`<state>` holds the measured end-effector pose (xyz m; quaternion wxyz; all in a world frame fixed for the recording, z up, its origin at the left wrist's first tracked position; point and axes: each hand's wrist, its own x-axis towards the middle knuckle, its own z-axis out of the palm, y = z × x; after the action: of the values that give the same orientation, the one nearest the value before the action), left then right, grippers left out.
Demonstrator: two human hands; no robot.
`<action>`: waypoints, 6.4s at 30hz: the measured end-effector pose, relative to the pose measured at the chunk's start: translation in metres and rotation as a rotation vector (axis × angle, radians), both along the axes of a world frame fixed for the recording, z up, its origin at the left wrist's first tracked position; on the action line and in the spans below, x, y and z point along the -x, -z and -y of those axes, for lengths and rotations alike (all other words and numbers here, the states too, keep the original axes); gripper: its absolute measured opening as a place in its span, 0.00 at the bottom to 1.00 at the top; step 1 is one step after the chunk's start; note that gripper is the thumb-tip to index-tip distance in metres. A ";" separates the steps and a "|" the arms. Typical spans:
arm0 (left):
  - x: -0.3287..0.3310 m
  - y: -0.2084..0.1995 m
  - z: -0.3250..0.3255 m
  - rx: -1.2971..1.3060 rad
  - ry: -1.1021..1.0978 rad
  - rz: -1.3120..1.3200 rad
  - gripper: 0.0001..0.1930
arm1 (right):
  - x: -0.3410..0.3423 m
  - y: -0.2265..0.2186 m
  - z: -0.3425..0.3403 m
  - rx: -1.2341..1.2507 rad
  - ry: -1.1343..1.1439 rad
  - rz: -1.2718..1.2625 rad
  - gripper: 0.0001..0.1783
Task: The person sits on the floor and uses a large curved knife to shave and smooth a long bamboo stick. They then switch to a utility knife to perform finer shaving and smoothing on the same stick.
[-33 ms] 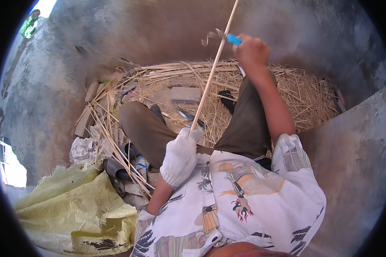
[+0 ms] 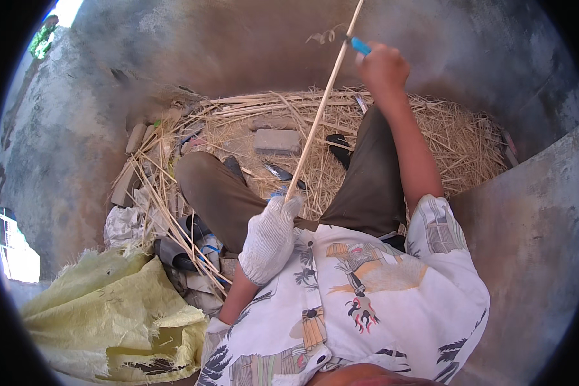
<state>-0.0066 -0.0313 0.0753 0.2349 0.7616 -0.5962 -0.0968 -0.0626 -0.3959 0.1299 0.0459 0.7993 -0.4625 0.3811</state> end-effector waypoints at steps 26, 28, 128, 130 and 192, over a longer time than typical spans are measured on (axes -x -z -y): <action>0.003 0.034 -0.070 -0.258 0.079 -0.053 0.16 | 0.090 -0.049 0.132 -0.028 0.328 0.057 0.17; 0.002 0.036 -0.076 -0.214 0.100 -0.061 0.14 | 0.105 -0.055 0.149 -0.078 0.414 0.096 0.18; 0.008 0.049 -0.021 0.060 0.306 -0.231 0.19 | 0.122 -0.123 0.133 0.096 0.304 -0.135 0.14; 0.008 0.049 -0.019 0.048 0.291 -0.250 0.19 | 0.108 -0.114 0.119 0.084 0.252 -0.140 0.14; -0.014 0.068 -0.047 -0.221 -0.012 -0.967 0.17 | 0.024 -0.062 0.015 0.072 0.127 0.152 0.11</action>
<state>0.0073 0.0153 0.0075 0.4029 0.6533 -0.4007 -0.5003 -0.0862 -0.4108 0.1923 0.0638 0.7349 -0.5004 0.4532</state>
